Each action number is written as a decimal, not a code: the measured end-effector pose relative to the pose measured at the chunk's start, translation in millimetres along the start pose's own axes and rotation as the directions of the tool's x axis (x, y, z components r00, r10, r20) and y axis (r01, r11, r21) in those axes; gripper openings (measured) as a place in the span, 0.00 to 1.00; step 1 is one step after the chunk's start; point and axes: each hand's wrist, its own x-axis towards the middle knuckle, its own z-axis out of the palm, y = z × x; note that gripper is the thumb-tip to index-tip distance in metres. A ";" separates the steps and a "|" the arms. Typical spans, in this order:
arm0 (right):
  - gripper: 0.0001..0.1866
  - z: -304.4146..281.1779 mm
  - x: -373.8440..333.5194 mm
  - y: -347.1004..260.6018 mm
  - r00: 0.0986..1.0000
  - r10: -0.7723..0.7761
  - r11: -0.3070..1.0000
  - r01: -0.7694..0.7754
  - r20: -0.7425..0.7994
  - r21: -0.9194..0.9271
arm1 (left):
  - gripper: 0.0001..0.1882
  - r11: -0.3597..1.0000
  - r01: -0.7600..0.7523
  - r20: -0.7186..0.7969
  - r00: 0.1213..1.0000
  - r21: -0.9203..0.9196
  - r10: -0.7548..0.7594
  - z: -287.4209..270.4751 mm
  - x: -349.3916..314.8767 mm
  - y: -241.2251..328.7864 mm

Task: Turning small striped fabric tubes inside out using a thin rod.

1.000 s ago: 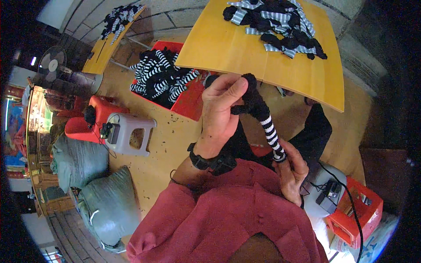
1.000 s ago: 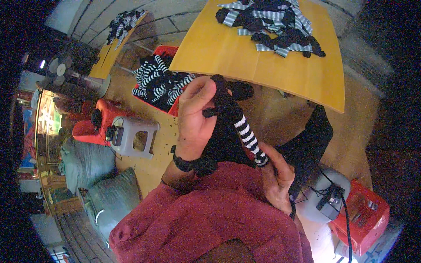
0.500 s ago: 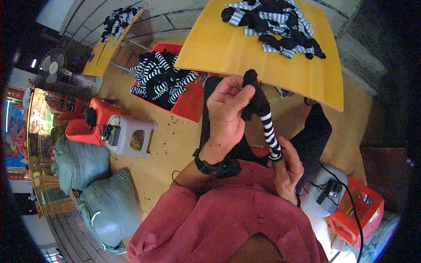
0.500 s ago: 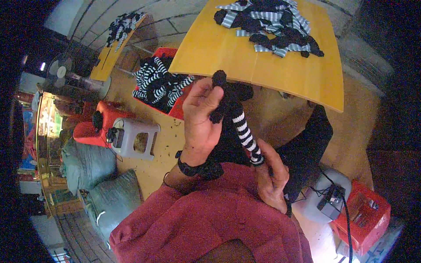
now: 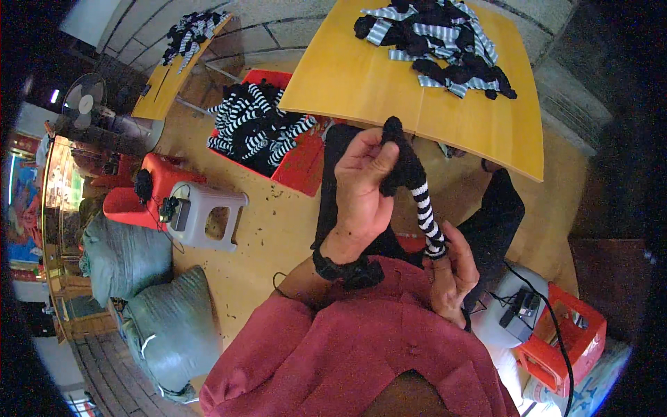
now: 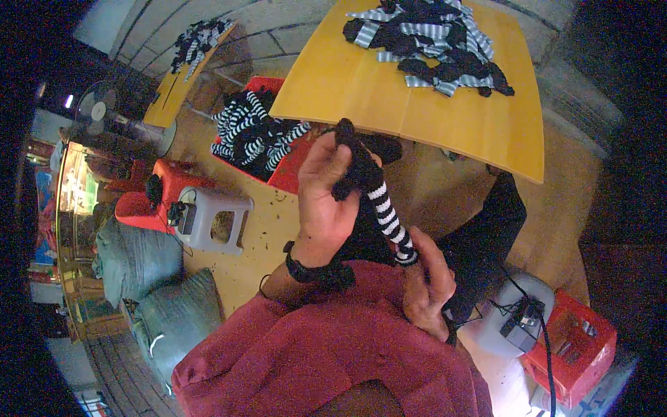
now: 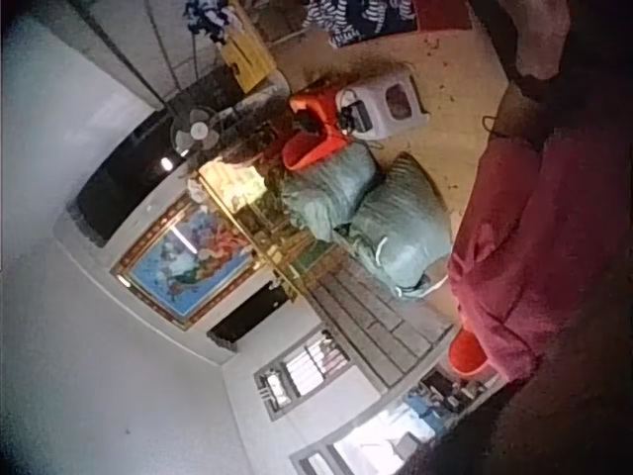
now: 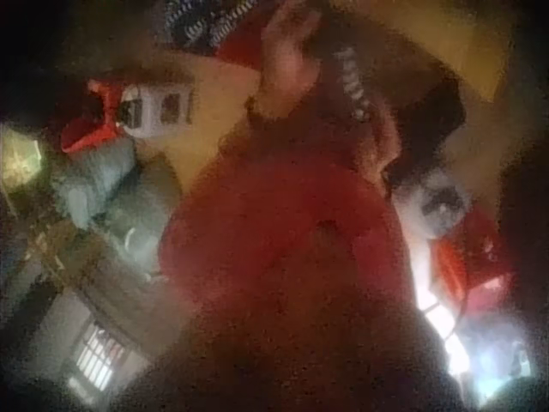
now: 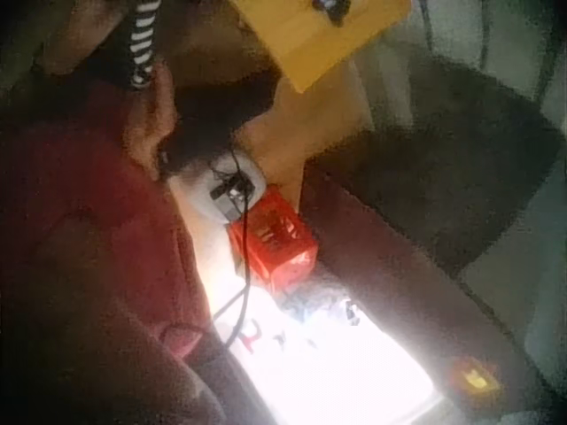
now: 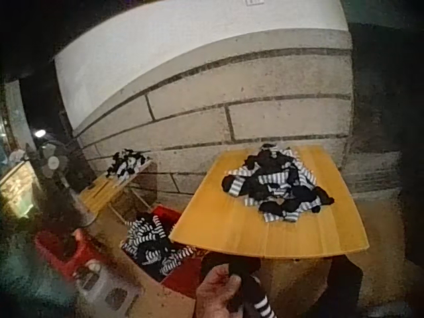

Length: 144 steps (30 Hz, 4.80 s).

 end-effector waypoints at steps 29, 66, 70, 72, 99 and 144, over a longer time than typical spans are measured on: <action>0.20 1.5 9.0 -9.3 0.992 -0.071 0.986 0.086 0.109 -0.140 | 0.13 0.990 0.063 0.016 0.998 -0.123 -0.062 18.4 8.5 9.5; 0.20 -8.3 24.0 0.7 0.915 -0.353 0.857 0.400 0.196 -0.325 | 0.11 0.988 0.134 0.154 0.978 0.072 -0.144 -2.0 19.8 19.0; 0.20 -4.9 19.8 -6.0 0.956 -0.229 0.909 0.277 0.183 -0.311 | 0.13 0.991 0.132 0.096 0.987 0.014 -0.132 -0.2 19.2 19.6; 0.19 -0.8 18.7 -11.3 0.964 -0.206 0.927 0.248 0.170 -0.283 | 0.13 0.994 0.105 0.062 0.993 -0.042 -0.103 6.3 18.1 20.1; 0.16 1.1 32.6 -13.7 0.965 0.183 0.978 -0.197 0.188 0.060 | 0.15 0.988 0.090 -0.026 0.996 0.126 -0.087 -8.3 -1.8 -0.4; 0.09 31.1 77.8 -16.5 0.899 -0.090 0.991 0.122 0.428 -0.049 | 0.10 0.887 0.231 -0.014 0.969 0.400 -0.246 -9.4 7.3 -9.2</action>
